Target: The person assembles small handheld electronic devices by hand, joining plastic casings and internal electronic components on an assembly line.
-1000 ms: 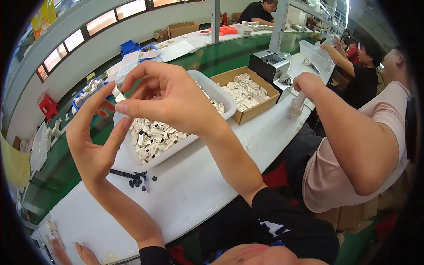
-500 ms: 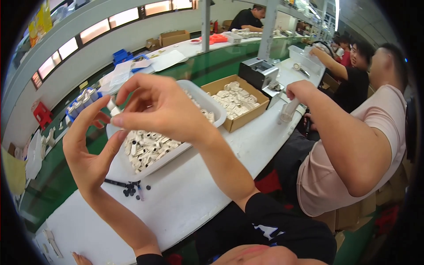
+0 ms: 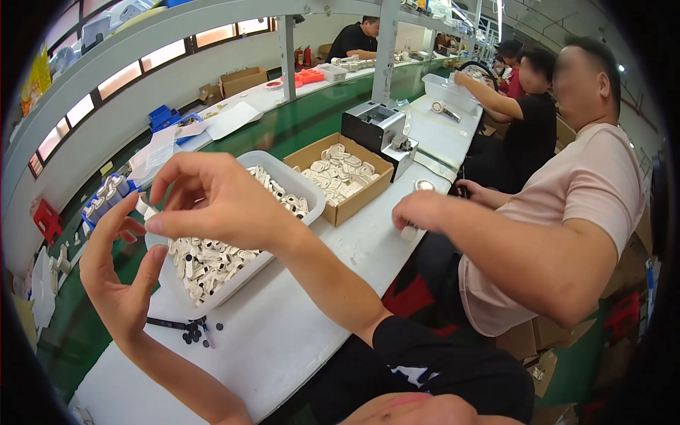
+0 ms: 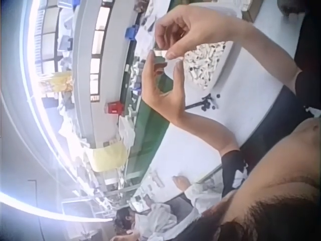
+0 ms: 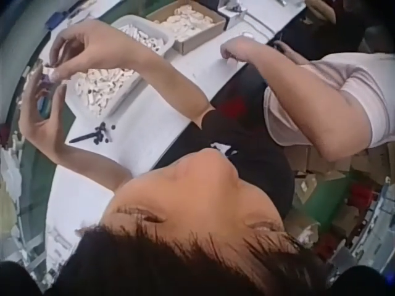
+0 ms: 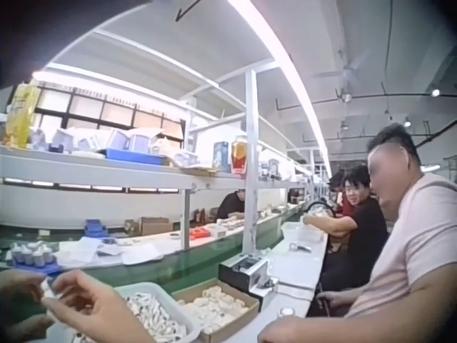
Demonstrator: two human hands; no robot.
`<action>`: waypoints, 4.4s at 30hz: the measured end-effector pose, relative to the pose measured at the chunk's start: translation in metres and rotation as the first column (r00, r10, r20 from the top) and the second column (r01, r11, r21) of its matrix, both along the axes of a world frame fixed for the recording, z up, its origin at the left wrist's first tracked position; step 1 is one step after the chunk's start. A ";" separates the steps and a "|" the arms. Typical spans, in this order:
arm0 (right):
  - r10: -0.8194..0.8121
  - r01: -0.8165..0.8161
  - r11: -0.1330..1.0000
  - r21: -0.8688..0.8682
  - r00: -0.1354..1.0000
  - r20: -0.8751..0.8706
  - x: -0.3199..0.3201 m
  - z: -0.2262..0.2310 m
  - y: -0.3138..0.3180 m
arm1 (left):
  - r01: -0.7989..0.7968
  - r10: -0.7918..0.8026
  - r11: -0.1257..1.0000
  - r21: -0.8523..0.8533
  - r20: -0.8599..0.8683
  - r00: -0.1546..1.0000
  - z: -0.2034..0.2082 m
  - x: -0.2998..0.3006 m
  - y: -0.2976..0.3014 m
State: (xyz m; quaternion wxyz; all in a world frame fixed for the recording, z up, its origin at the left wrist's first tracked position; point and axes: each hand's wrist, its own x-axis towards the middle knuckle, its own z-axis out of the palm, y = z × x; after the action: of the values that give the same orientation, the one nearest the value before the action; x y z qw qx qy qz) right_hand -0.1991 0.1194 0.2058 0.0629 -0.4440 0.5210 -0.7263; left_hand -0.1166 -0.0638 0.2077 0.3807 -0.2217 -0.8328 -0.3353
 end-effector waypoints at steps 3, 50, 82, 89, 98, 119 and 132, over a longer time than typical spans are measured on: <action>0.008 -0.008 1.000 -0.012 1.000 0.003 -0.002 -0.002 0.001 | -0.067 0.068 0.998 0.019 -0.017 0.998 -0.003 -0.002 0.005; -0.339 0.244 0.864 0.441 0.929 0.149 0.211 -0.177 0.209 | 0.363 -0.207 0.879 -0.308 0.441 0.874 -0.122 -0.049 0.151; -0.570 0.512 0.822 0.252 0.720 0.397 0.132 -0.204 0.116 | -0.363 0.055 0.741 0.564 0.488 0.871 -0.205 0.097 0.087; -0.644 0.566 0.765 0.307 0.675 0.359 0.149 -0.208 0.110 | -0.344 -0.012 0.746 0.571 0.527 0.850 -0.209 0.100 0.084; -0.734 0.792 0.315 0.523 0.553 -0.395 0.117 -0.182 0.114 | -0.339 0.004 0.782 0.523 0.539 0.842 -0.198 0.097 0.084; -0.470 0.731 0.400 0.553 0.681 -0.561 0.123 -0.141 0.041 | -0.295 0.003 0.834 0.467 0.530 0.848 -0.193 0.105 0.080; -0.598 0.668 0.442 0.598 0.717 -0.359 0.131 -0.142 0.044 | -0.344 -0.040 0.746 0.570 0.554 0.832 -0.200 0.092 0.088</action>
State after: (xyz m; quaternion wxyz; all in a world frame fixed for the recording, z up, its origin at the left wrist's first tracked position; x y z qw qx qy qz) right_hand -0.0680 0.1632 0.0635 -0.0764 -0.1928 0.8817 -0.4238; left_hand -0.0246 0.0241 0.0080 0.2138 0.0978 -0.7517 -0.6162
